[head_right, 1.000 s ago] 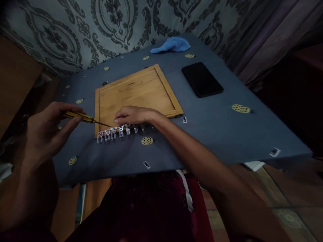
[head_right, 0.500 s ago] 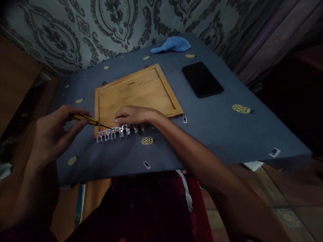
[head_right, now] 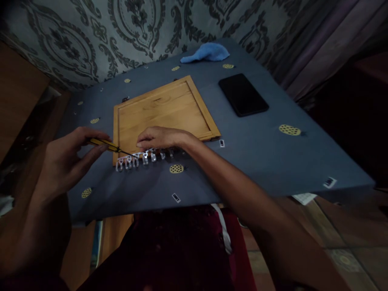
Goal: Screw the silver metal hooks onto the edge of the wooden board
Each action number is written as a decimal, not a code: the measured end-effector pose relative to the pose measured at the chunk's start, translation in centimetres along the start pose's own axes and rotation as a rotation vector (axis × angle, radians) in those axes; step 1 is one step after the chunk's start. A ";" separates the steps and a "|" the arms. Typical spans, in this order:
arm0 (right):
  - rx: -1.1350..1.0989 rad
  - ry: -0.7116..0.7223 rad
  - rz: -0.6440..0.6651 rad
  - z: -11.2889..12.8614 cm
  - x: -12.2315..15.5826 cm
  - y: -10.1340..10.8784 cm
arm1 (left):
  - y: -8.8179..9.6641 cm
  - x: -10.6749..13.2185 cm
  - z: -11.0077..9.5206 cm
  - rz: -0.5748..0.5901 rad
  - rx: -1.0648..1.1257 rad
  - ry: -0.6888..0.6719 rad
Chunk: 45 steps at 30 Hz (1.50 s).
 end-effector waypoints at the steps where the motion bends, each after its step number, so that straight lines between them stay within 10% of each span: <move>1: -0.004 -0.004 0.004 0.0 0.0 0.0 | 0.0 0.0 0.0 0.005 0.006 -0.006; 27: -0.011 0.004 0.002 0.2 0.0 0.0 | -0.4 -0.2 -0.8 -0.033 -0.097 -0.039; 37: -0.055 -0.049 -0.009 -0.2 0.1 0.0 | 2.2 0.0 0.1 -0.171 -0.027 0.218; 45: -0.035 -0.035 0.001 -0.1 0.1 0.0 | 1.5 0.3 0.3 -0.086 -0.094 0.078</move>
Point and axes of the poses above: each hand's wrist, its own x-axis away from the middle knuckle, its own y-axis out of the back of the hand, z = x × y, the point moved 4 cm from there along -x, towards the middle knuckle, and after that the axes turned 11 degrees about -z, right-handed, at the moved point
